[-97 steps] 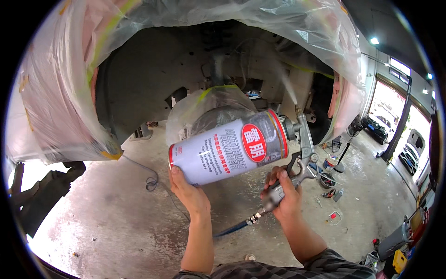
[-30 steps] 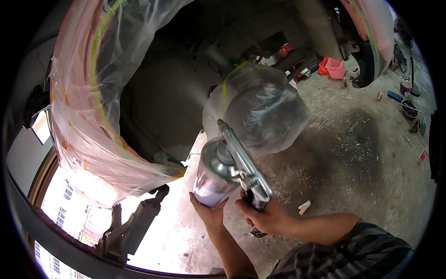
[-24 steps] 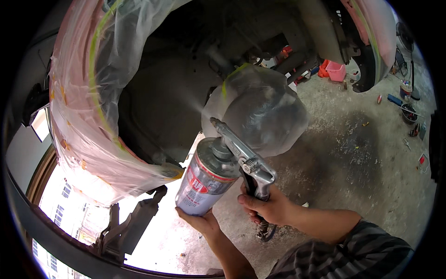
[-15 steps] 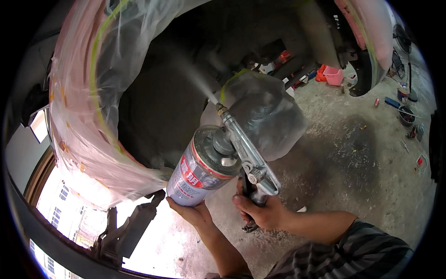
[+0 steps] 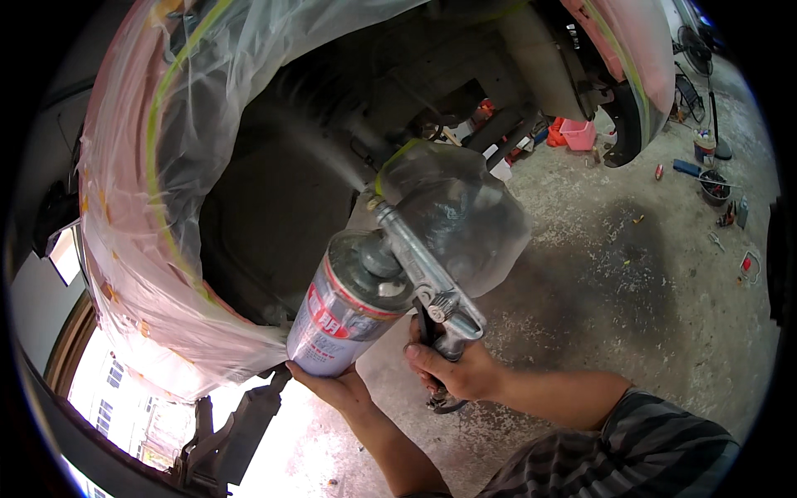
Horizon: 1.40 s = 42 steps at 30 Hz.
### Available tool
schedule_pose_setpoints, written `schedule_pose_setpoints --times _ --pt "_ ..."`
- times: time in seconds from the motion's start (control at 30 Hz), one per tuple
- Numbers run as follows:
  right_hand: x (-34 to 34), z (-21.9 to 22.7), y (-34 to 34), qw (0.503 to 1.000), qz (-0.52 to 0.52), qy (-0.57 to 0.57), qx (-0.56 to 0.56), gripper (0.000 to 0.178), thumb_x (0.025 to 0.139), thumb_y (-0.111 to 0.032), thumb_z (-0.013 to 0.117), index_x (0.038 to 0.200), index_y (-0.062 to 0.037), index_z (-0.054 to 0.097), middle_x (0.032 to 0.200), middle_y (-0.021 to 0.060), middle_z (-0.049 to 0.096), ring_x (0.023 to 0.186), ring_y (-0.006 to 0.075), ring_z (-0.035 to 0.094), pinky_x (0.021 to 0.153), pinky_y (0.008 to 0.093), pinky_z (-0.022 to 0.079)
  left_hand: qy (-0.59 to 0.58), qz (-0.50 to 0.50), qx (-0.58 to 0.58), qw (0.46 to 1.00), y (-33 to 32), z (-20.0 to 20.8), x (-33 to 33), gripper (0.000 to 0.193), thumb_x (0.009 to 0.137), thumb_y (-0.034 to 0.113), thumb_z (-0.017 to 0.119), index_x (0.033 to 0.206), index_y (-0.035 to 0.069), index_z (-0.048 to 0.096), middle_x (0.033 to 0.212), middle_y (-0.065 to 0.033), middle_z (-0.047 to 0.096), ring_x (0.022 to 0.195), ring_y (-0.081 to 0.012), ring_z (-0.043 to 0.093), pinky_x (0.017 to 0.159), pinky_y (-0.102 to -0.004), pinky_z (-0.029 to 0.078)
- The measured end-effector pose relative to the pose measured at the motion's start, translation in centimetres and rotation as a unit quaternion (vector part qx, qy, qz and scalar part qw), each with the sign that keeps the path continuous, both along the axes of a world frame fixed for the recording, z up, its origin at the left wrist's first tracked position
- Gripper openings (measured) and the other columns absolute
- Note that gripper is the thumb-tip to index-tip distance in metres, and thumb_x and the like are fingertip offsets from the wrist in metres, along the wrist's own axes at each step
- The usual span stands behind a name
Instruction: The person uses a spray gun attached to a canister to apply a coating to the underside of a car chassis and wheel well area.
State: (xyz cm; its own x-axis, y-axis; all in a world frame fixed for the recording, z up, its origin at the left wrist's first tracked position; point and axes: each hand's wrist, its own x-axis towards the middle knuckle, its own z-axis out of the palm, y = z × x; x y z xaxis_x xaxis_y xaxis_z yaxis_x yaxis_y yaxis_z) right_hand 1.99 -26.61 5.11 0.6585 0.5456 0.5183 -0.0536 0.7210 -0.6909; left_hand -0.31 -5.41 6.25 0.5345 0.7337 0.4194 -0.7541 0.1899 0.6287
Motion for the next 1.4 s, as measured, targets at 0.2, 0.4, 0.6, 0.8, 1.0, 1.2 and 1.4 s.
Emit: schedule_pose_setpoints --times 0.2,0.4,0.6,0.8,1.0,1.2,1.4 --pt "-0.1 -0.1 -1.1 0.994 -0.019 0.059 0.085 0.021 0.094 -0.018 0.056 0.085 -0.0098 0.038 0.068 0.0044 0.046 0.055 0.0114 0.047 0.045 0.0257 0.041 -0.013 -0.018 0.027 0.999 -2.3 1.5 2.2 0.063 0.095 0.054 0.034 0.141 0.011 0.035 0.142 -0.0124 0.04 0.132 -0.0306 0.038 0.107 -0.0471 0.034" --pt "1.3 0.4 -4.8 0.993 -0.002 0.098 0.061 0.019 0.093 -0.018 0.06 0.094 -0.0094 0.043 0.068 0.0027 0.05 0.055 0.0095 0.05 0.045 0.0259 0.041 -0.035 0.005 0.019 0.999 -5.3 1.5 2.7 0.06 0.096 0.05 0.033 0.139 0.007 0.036 0.139 -0.0134 0.042 0.131 -0.0277 0.039 0.109 -0.0449 0.031" --pt "1.5 -0.2 -7.6 0.996 0.026 0.061 0.066 0.027 0.094 -0.011 0.054 0.119 -0.0046 0.046 0.107 0.0066 0.052 0.11 0.0168 0.052 0.073 0.0321 0.059 -0.039 0.022 -0.038 0.998 -8.0 0.1 3.1 0.058 0.097 0.047 0.033 0.138 0.006 0.037 0.138 -0.0127 0.043 0.13 -0.0273 0.041 0.108 -0.0427 0.031" --pt "2.6 -0.9 -9.4 0.998 -0.047 0.043 0.004 0.022 0.091 -0.016 0.059 0.102 -0.0018 0.046 0.084 0.01 0.055 0.078 0.0193 0.058 0.058 0.0319 0.052 -0.058 0.025 -0.017 0.998 -9.3 -0.9 3.3 0.057 0.098 0.047 0.03 0.135 0.005 0.04 0.136 -0.0123 0.046 0.128 -0.0269 0.043 0.108 -0.0419 0.031" --pt "2.8 -2.0 -10.2 0.997 -0.045 0.068 -0.015 0.02 0.092 -0.019 0.06 0.088 -0.0043 0.046 0.07 0.009 0.054 0.056 0.0159 0.053 0.047 0.0282 0.043 -0.052 0.032 -0.015 0.998 -11.1 -1.9 3.1 0.058 0.097 0.047 0.029 0.136 0.005 0.039 0.136 -0.0123 0.045 0.128 -0.027 0.042 0.107 -0.0425 0.033" --pt "2.9 -4.0 -10.2 0.989 -0.084 0.104 0.069 0.024 0.09 -0.021 0.063 0.09 -0.0032 0.047 0.071 0.0093 0.055 0.056 0.0179 0.054 0.043 0.0296 0.043 -0.023 0.039 -0.003 0.999 -12.4 -2.6 4.1 0.057 0.098 0.046 0.026 0.135 0.005 0.04 0.133 -0.0136 0.048 0.125 -0.0276 0.045 0.106 -0.0418 0.033" --pt "4.0 -3.3 -12.3 0.995 0.0 0.09 -0.048 0.014 0.092 -0.011 0.06 0.093 -0.0029 0.048 0.066 0.0094 0.054 0.051 0.0156 0.052 0.043 0.0275 0.041 -0.024 0.072 -0.008 0.997 -11.2 -5.4 2.9 0.06 0.096 0.048 0.029 0.136 0.005 0.038 0.137 -0.0135 0.043 0.128 -0.0298 0.041 0.105 -0.0448 0.034"
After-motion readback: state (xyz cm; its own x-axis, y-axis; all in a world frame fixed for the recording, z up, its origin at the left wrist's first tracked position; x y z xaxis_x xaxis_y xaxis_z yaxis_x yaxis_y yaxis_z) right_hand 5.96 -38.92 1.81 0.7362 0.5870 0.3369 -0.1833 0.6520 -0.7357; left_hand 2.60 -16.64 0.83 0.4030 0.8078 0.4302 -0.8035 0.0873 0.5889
